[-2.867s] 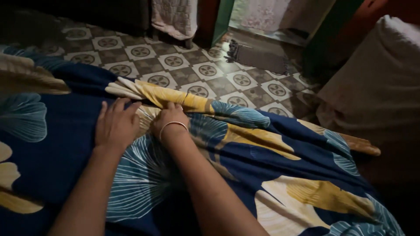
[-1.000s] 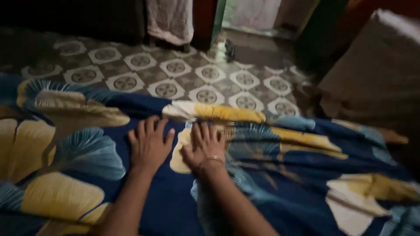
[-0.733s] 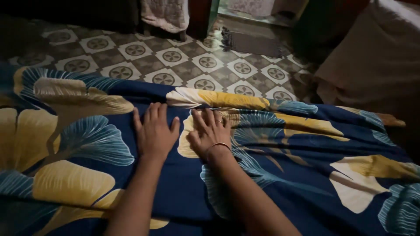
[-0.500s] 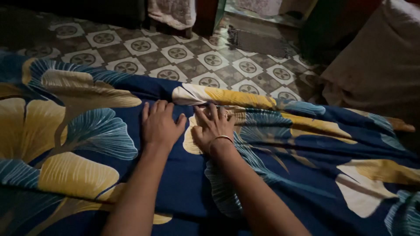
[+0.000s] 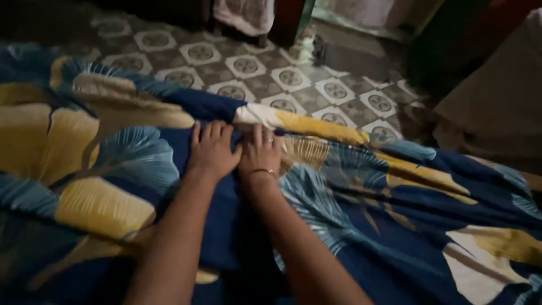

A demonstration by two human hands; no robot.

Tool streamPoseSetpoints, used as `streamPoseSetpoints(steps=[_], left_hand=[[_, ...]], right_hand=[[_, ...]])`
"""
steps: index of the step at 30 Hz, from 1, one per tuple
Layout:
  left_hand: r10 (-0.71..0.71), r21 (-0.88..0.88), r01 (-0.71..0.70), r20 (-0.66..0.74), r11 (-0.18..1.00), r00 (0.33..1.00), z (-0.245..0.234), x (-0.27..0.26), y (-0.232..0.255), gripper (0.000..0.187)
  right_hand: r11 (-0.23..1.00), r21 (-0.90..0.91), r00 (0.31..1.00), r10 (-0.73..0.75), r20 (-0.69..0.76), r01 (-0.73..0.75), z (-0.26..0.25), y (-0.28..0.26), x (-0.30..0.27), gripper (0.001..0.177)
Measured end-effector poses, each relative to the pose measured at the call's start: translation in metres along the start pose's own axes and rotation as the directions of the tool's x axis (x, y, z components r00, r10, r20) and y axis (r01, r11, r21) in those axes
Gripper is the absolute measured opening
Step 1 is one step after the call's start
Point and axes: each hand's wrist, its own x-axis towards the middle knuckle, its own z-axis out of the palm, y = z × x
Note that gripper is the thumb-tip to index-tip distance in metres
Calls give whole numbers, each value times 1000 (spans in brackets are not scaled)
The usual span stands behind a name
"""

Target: The person smooths out, folds, and rolls a blanket on a bed by hand.

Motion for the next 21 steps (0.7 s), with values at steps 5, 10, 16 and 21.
streamPoseSetpoints(steps=[5, 10, 16, 21], left_hand=[[26, -566, -10, 20, 824, 999, 4, 11, -46, 66], [-78, -88, 95, 175, 992, 981, -50, 1, -62, 77], [-142, 58, 140, 16, 988, 990, -53, -2, -69, 85], [-216, 170, 172, 289, 970, 933, -77, 26, -60, 89]], right_hand=[[903, 421, 993, -49, -106, 89, -30, 11, -14, 78], [820, 568, 996, -13, -93, 64, -39, 16, -17, 71], [853, 519, 998, -55, -30, 63, -72, 10, -11, 76], [891, 444, 985, 14, 172, -90, -94, -8, 15, 74]])
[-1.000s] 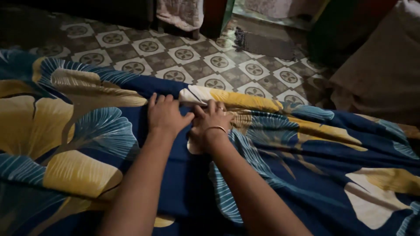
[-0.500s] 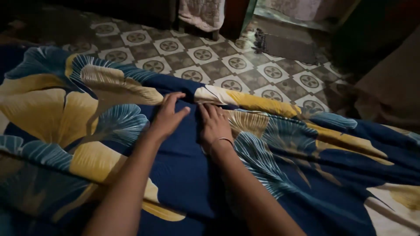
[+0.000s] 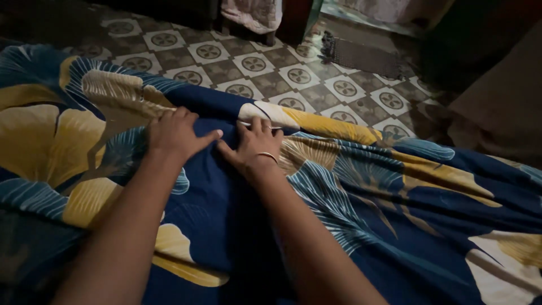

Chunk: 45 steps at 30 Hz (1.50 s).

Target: The person smooths out, folds, and rolls a blanket on a bed by hand.

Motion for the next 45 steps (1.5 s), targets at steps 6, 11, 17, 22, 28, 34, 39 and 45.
streamPoseSetpoints(steps=[6, 11, 17, 22, 28, 34, 39, 45], left_hand=[[-56, 215, 15, 184, 977, 981, -11, 29, 11, 96], [22, 41, -25, 75, 999, 997, 35, 36, -27, 77], [88, -442, -139, -133, 886, 987, 20, 6, -40, 62], [-60, -758, -285, -391, 587, 918, 40, 0, -51, 41], [-41, -89, -15, -586, 996, 809, 39, -4, -43, 36], [-56, -111, 35, -187, 993, 981, 16, 18, -61, 44], [-127, -31, 127, -4, 991, 992, 11, 35, -56, 59], [-81, 0, 82, -122, 997, 989, 58, 43, -75, 62]], right_hand=[[979, -204, 992, 2, -128, -29, 47, -20, 20, 63], [984, -129, 970, -143, -195, 119, 68, -22, 11, 48], [957, -50, 925, -288, -250, 284, 62, -15, 20, 56], [976, -15, 973, -217, -72, 217, 40, -32, 37, 48], [981, -89, 975, -184, -122, 174, 50, -54, 52, 42], [945, -306, 979, -163, -123, 119, 85, -70, 52, 38], [961, -87, 918, -275, -286, 261, 74, -65, 41, 43], [960, 56, 947, -258, -188, 273, 63, -68, 55, 44]])
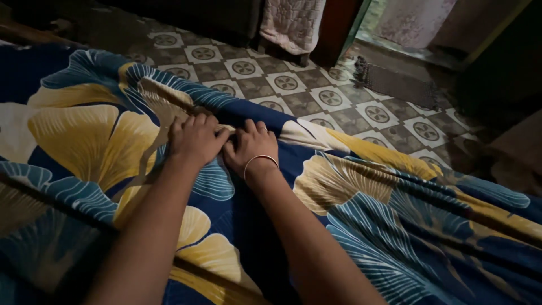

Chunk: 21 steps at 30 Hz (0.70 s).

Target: The person smooths out, folds, and rolls a blanket on a bed by hand.

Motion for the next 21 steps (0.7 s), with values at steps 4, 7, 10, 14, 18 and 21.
streamPoseSetpoints(steps=[4, 7, 10, 14, 18, 21], left_hand=[[35, 96, -12, -239, 995, 970, -3, -13, 5, 65], [79, 56, -69, -205, 996, 976, -14, -18, 13, 41], [5, 106, -14, 83, 994, 997, -40, -14, 25, 41], [-23, 110, 9, 125, 994, 992, -29, -12, 23, 44], [88, 29, -83, -360, 996, 929, -2, -24, 13, 57], [279, 133, -247, -552, 960, 786, -34, -34, 23, 55]], right_hand=[[1000, 11, 1000, -10, 8, 10, 1, 3, -1, 45], [1000, 22, 999, -23, 23, 22, 4, 13, -12, 48], [995, 38, 995, -95, -2, 95, -1, 31, -28, 57], [999, -28, 994, 15, -111, -18, -21, 35, -51, 61], [987, -90, 967, 107, -232, -131, -34, 30, -58, 64], [996, -41, 977, 70, -202, -80, -21, 29, -58, 66]])
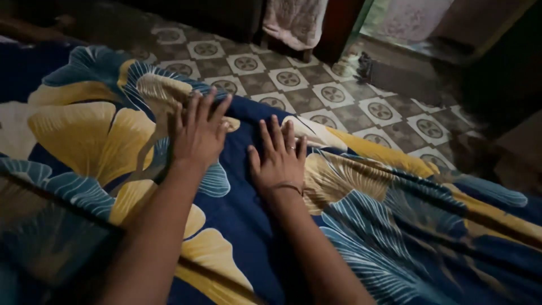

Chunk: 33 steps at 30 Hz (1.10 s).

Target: The person smooths out, folds, and rolls a blanket on a bed by hand.

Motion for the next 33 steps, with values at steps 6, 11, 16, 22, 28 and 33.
streamPoseSetpoints(steps=[6, 11, 16, 22, 28, 33], left_hand=[[-42, -257, 65, 93, 964, 995, 8, -5, -6, 46], [-110, -139, 165, 339, 976, 934, -2, -1, -2, 26], [-186, -89, 241, 405, 966, 895, -1, 16, -2, 34], [-344, 151, 355, 738, 923, 580, 6, 43, 4, 59], [-318, 177, 271, 364, 946, 875, 36, 5, 11, 46], [-188, -25, 206, 311, 978, 932, 38, 2, 14, 31]], right_hand=[[998, -64, 996, -2, 86, 8, -2, 1, 5, 61], [1000, -12, 998, -20, 54, 20, -12, -4, 5, 61], [999, -21, 997, -29, 74, 31, -13, -6, 15, 68], [991, -111, 922, 109, 371, -73, -20, -9, 42, 68], [998, -59, 988, 7, 153, 2, 2, -1, 20, 66], [994, -102, 999, 34, 15, -32, -3, -5, 9, 55]])
